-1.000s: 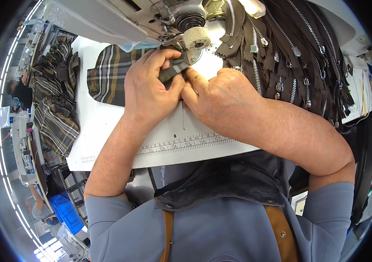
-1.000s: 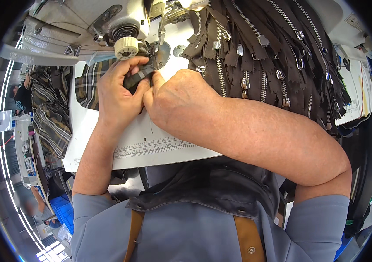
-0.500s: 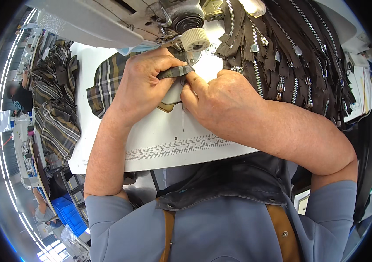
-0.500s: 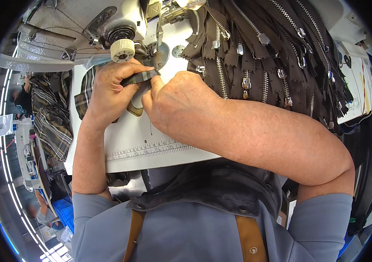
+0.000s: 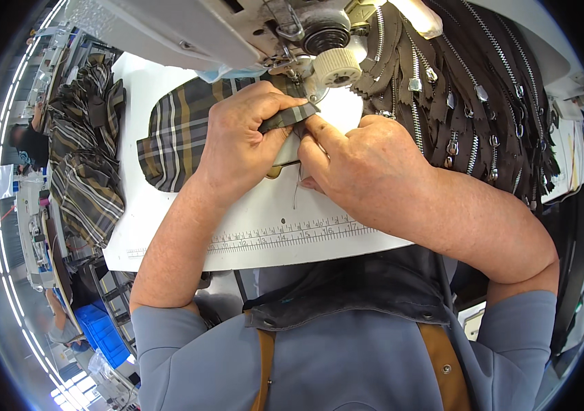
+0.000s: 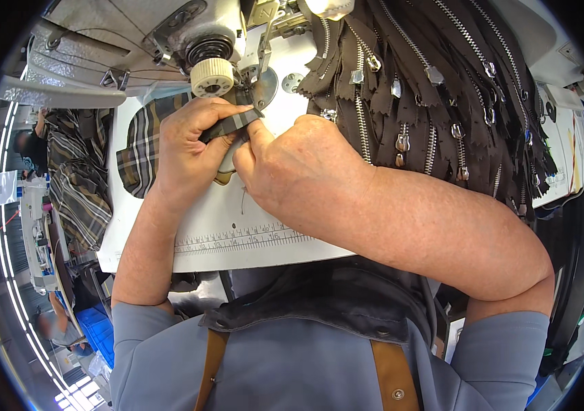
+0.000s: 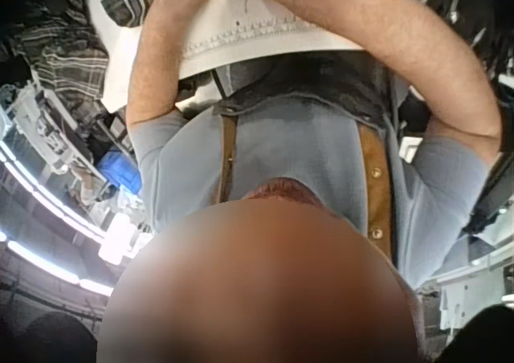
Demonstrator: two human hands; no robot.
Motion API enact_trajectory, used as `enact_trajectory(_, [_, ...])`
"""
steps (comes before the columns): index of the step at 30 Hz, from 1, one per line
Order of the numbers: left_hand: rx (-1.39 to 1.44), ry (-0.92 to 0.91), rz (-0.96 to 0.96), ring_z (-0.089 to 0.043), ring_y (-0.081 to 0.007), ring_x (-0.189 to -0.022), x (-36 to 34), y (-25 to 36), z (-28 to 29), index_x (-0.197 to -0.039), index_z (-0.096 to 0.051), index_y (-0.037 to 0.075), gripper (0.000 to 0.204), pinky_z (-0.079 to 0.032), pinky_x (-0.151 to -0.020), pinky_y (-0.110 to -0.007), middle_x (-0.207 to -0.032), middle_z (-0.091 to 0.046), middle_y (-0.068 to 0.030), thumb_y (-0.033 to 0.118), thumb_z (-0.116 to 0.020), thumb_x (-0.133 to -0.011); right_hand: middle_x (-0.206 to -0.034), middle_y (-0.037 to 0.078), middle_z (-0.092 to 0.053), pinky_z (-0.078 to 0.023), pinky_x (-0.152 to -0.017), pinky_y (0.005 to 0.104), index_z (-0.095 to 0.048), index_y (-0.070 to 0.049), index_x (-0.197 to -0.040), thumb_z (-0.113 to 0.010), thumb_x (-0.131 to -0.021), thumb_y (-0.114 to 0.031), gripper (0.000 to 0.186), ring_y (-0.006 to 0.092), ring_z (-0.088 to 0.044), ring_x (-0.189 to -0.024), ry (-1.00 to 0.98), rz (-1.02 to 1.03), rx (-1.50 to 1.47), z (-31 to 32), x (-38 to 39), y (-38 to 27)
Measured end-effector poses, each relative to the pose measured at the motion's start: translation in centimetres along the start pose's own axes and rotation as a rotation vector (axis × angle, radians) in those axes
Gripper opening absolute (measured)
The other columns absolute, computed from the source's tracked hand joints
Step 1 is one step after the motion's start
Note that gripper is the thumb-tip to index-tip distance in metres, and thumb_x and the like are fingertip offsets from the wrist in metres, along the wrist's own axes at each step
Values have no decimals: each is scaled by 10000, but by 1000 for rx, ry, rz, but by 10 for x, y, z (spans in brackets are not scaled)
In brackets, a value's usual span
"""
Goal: Sewing a zipper onto a plaid fabric pouch using an industrial sewing machine.
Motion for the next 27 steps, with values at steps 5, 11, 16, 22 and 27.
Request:
enact_trajectory(5, [-18,-70,22,-642,-216,-699,2,-1,3,-1017,-709,-46,262,-502,-621,-310,-831,-660,-106,-85,-638,-768,-1057,153,-679,-475,-548,342,-583,-34,-885,-768,-799,-338,366,193,-629,-550,3,-22,-11,2,0,0])
enact_trajectory(11, [-1,-46,18,-626,-209,-676,6,-6,-1,-1034,-703,-52,297,-489,-603,-309,-814,-644,-107,-96,-637,-748,-1074,146,-685,-463,-553,334,-582,-46,-884,-765,-803,-377,387,184,-631,-545,35,-50,7,4,-2,0])
enact_trajectory(16, [41,17,-1,-641,-208,-697,4,-14,-3,-1040,-705,-46,309,-499,-618,-305,-844,-664,-103,-100,-668,-738,-825,87,-630,-485,-509,334,-584,-49,-850,-749,-817,-365,358,175,-636,-545,61,-15,23,7,-3,2])
enact_trajectory(22, [19,50,-16,-656,-219,-720,3,-15,-1,-1033,-714,-39,277,-520,-666,-297,-859,-679,-116,-84,-684,-761,-1020,208,-687,-496,-521,356,-589,-30,-924,-731,-843,-423,425,198,-674,-590,52,-13,16,6,-4,2])
enact_trajectory(27, [312,-4,312,-663,-110,-811,0,-28,7,-1039,-733,-21,196,-527,-734,-262,-923,-738,-61,-23,-694,-847,-1138,263,-681,-488,-538,331,-598,-17,-956,-692,-872,-441,442,197,-687,-606,2,-3,53,3,-1,2])
Point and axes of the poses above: each hand's wrist, its own x-axis away from the middle knuckle, its own z-axis out of the back of the hand, y = z × x, the point moved 3 cm from there along -x, towards the middle knuckle
